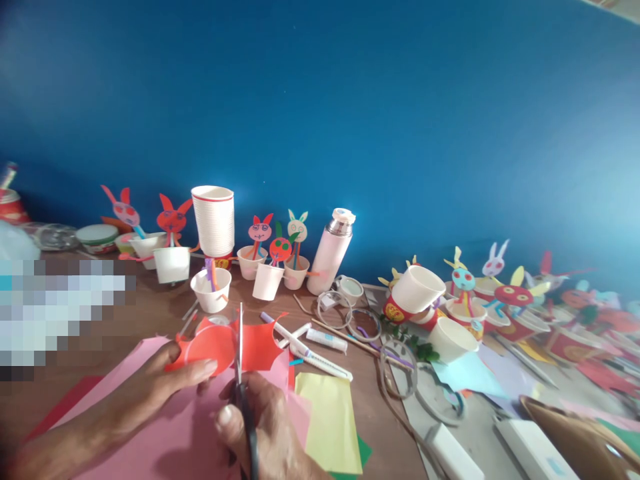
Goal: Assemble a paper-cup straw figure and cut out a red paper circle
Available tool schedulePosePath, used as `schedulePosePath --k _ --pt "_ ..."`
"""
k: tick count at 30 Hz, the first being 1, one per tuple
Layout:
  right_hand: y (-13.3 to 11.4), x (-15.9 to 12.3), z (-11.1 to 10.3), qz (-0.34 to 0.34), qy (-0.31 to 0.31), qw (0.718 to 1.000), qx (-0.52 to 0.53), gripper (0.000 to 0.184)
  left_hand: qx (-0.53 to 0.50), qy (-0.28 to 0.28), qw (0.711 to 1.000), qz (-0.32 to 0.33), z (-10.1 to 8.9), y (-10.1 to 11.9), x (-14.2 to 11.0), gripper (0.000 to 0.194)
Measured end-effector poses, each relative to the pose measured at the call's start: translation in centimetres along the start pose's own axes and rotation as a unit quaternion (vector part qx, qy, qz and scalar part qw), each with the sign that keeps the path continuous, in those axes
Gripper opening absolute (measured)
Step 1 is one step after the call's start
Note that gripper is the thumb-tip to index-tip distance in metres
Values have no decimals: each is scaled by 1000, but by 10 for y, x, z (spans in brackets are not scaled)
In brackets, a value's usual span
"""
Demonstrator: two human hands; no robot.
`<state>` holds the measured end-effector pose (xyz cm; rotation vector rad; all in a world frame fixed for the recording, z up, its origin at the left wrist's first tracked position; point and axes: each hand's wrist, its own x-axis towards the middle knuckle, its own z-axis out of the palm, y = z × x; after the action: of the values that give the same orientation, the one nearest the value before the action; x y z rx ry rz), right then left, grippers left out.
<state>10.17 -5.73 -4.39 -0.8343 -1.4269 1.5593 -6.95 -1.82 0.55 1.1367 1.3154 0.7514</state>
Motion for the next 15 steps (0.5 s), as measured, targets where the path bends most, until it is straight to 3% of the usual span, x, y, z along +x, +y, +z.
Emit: schedulePosePath --k 15 --pt "-6 -2 1 -7 -3 1000 13 37 -5 -23 1000 -6 0 -8 7 31"
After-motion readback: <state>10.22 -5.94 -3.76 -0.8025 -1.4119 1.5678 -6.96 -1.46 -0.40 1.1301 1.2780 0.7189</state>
